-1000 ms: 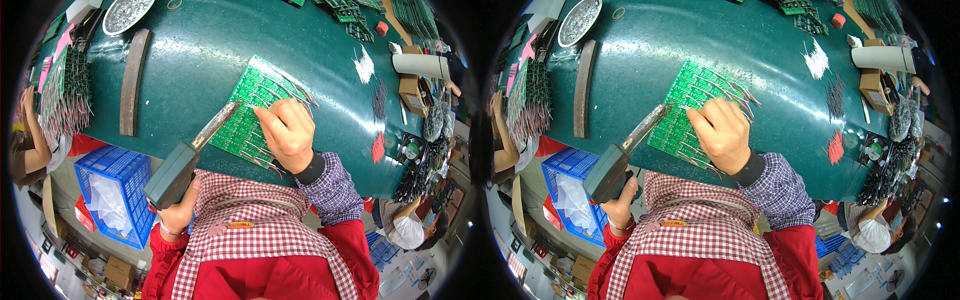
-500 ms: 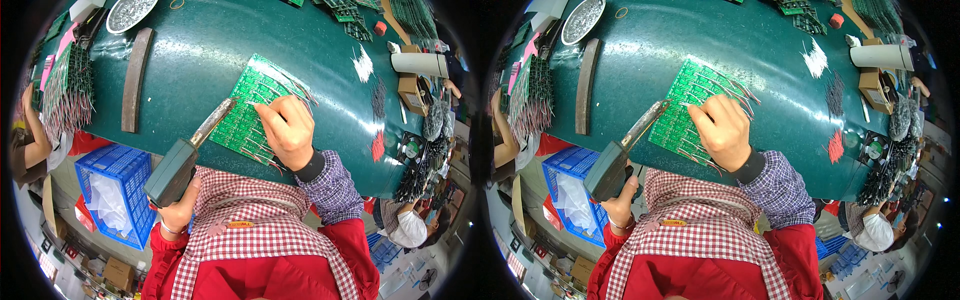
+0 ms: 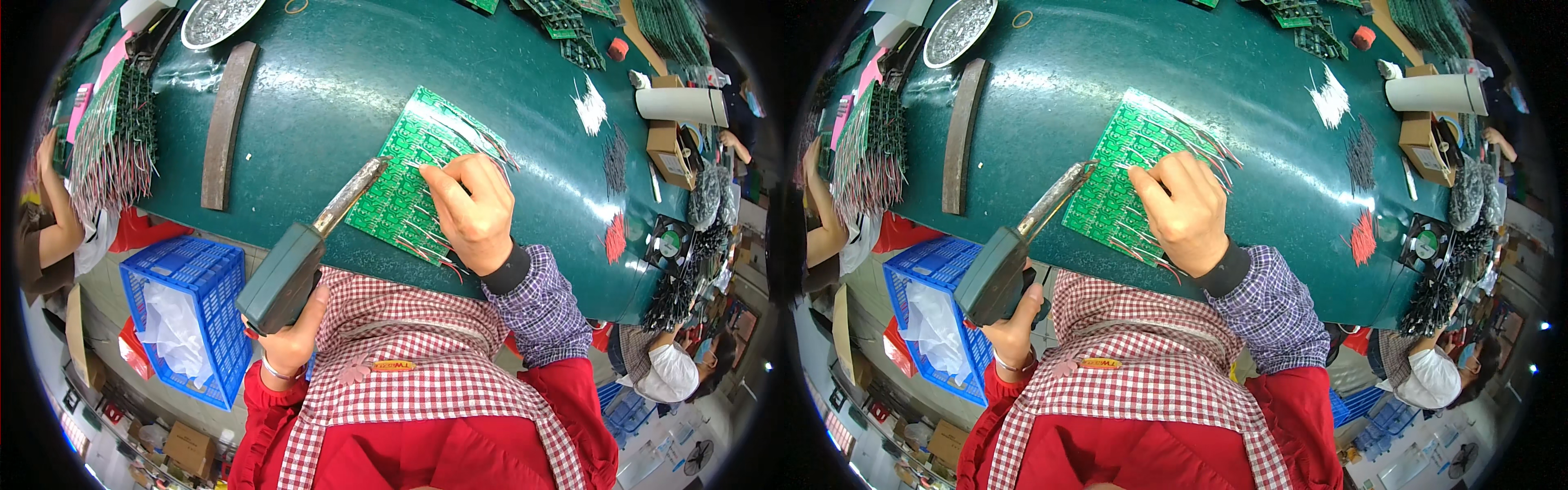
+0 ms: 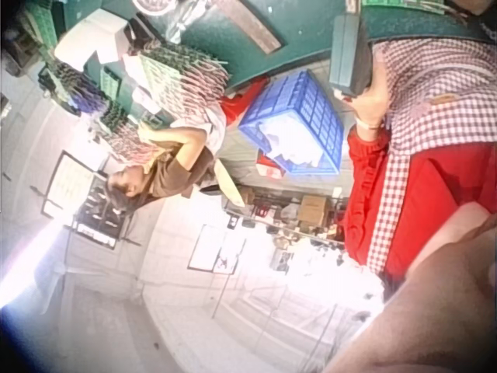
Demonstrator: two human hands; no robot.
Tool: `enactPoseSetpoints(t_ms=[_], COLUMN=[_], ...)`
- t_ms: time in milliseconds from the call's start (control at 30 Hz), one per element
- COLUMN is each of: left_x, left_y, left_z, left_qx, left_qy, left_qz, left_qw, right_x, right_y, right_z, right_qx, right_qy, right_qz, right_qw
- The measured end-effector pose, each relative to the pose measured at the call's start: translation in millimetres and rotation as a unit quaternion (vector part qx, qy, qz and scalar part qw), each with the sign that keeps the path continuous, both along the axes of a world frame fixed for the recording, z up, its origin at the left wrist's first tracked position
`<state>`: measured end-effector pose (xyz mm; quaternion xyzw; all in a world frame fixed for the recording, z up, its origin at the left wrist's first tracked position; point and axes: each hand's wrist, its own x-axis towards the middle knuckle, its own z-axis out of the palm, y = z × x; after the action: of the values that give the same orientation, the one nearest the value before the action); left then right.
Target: The person solders wires onto circuit boards by hand using a soldering tool.
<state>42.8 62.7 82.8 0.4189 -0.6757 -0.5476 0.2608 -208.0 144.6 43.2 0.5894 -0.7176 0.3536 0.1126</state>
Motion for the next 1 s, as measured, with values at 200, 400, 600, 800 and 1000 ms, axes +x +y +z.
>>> enactPoseSetpoints(t_ms=[200, 400, 600, 800, 1000], left_x=[-4, -9, -15, -11, -11], left_y=[-1, -4, -7, -4, -4], left_z=[-2, -3, -1, -4, -2], left_qx=[-0.004, -0.034, -0.05, -0.037, -0.026], left_qy=[0.003, -0.011, -0.02, -0.017, -0.007], left_qz=[0.002, -0.019, -0.028, -0.009, -0.007], left_qw=[1.0, 0.999, 0.998, 0.999, 1.0], right_x=[3, 2, 1, 1, 1], right_y=[1, 2, 1, 1, 0], right_z=[4, 3, 4, 2, 3], right_qx=[0.026, 0.027, 0.028, 0.031, 0.025], right_qy=[-0.017, -0.015, -0.015, -0.013, -0.012], right_qz=[0.005, 0.006, 0.009, 0.008, 0.009], right_qw=[1.0, 0.999, 0.999, 0.999, 1.0])
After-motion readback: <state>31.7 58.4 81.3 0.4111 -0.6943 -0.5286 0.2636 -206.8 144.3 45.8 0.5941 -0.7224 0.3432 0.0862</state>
